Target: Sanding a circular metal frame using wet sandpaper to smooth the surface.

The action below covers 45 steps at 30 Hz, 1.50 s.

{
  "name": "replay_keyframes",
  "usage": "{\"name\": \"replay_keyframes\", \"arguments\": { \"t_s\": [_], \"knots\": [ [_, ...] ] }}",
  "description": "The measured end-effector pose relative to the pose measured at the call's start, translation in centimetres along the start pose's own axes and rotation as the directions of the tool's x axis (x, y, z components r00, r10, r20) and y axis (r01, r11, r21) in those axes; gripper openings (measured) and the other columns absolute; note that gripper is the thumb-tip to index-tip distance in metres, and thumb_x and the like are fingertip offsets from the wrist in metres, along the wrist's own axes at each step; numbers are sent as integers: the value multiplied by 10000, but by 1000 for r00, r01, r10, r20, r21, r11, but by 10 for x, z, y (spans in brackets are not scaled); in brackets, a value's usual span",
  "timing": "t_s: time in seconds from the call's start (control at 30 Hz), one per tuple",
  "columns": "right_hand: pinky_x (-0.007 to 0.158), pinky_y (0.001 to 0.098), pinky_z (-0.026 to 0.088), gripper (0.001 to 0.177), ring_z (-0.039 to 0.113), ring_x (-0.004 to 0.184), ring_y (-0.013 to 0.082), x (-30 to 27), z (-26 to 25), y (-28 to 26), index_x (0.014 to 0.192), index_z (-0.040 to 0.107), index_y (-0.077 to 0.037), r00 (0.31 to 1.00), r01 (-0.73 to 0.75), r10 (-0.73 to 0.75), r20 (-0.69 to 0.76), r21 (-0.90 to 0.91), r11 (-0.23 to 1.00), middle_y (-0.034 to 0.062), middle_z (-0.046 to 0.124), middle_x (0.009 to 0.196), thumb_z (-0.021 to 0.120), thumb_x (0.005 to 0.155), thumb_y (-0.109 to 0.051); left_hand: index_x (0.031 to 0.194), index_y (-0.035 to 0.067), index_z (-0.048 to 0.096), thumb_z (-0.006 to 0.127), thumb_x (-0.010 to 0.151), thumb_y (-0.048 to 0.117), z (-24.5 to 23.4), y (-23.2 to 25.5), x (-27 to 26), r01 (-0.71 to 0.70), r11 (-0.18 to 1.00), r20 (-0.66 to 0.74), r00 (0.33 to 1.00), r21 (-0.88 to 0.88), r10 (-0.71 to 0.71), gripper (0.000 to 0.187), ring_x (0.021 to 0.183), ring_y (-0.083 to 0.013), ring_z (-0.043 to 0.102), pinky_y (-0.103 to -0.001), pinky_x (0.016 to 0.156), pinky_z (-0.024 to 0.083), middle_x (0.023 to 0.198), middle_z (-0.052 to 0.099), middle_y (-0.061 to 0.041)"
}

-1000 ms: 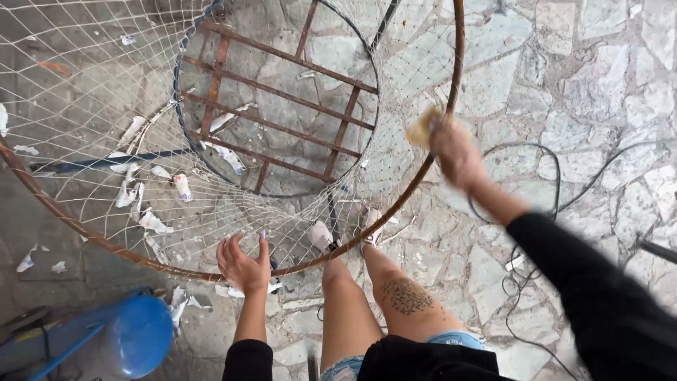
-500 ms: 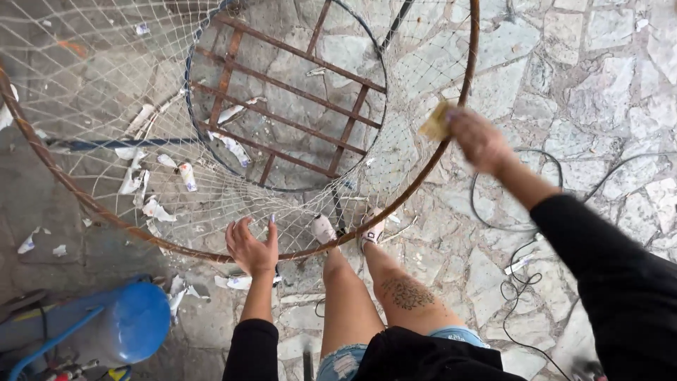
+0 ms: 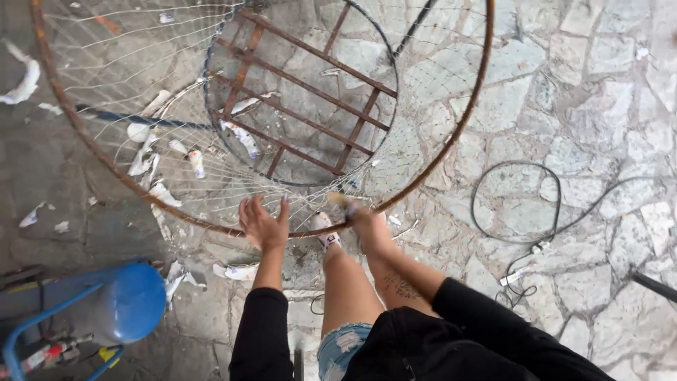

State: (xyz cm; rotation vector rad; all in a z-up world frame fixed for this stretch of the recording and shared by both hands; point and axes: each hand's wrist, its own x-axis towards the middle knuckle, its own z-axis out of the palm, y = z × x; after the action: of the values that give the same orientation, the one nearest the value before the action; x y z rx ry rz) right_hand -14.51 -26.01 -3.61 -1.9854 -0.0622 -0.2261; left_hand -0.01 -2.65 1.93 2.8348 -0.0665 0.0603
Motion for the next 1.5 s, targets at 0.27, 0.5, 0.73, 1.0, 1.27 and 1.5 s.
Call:
{"name": "replay_keyframes", "arguments": {
  "t_s": [0.27, 0.5, 0.73, 1.0, 1.27, 1.5],
  "knots": [
    [1086, 486, 422, 229, 737, 1018, 265, 88, -183, -104, 1083, 746, -101, 608, -246, 736, 296, 953, -180, 105, 767, 1059, 585, 1032, -256, 1123, 172, 651, 699, 826, 624, 24, -9, -3, -34, 999, -150, 988, 36, 39, 543, 1311, -272, 562, -464, 1097, 418, 1136, 701, -54],
    [1125, 505, 455, 209, 731, 1103, 284, 48, -186, -62, 1107, 739, -91, 468, -157, 882, -54, 977, 143, 122, 757, 1097, 636, 1037, -259, 1124, 157, 650, 634, 901, 632, 4, 4, -6, -29, 999, -89, 996, 28, 32, 525, 1316, -303, 572, -481, 1066, 448, 1143, 706, -69],
    [1221, 503, 250, 430, 340, 1365, 333, 85, -136, -114, 1549, 384, -34, 465, -558, 538, -703, 240, 795, 249, 345, 1506, 413, 1136, -146, 1130, 176, 647, 640, 943, 510, 11, -14, -11, -96, 995, -56, 994, 6, 96, 383, 1283, -281, 598, -458, 1010, 476, 1141, 705, -37],
    [1250, 631, -11, 726, -161, 1555, 458, 65, -73, -39, 1667, 40, -186, 632, -698, 452, -630, -208, 686, 131, -138, 1718, 446, 1068, -122, 1268, 100, 664, 435, 1019, 512, 12, -14, -9, -62, 993, 61, 996, -100, 68, 534, 1357, -301, 547, -481, 1070, 408, 1323, 705, -98],
    [1306, 518, -61, 686, -163, 1551, 398, 139, -216, 44, 1599, -150, -25, 626, -778, 564, -539, -383, 497, 196, -172, 1691, 261, 1145, -333, 1297, 160, 663, 381, 1006, 559, 6, -18, -20, -16, 1000, 139, 990, 2, 15, 568, 1345, -247, 561, -470, 1059, 424, 1328, 705, -54],
    [506, 241, 442, 845, 290, 1484, 577, 89, -119, -51, 1599, -190, -81, 579, -797, 605, -547, -219, 564, 178, -216, 1703, 398, 1033, 137, 1255, 158, 689, 418, 1008, 551, 5, -18, -16, -35, 999, 140, 990, 16, 33, 537, 1337, -261, 577, -473, 1026, 448, 1311, 709, -60]
  ]
}}
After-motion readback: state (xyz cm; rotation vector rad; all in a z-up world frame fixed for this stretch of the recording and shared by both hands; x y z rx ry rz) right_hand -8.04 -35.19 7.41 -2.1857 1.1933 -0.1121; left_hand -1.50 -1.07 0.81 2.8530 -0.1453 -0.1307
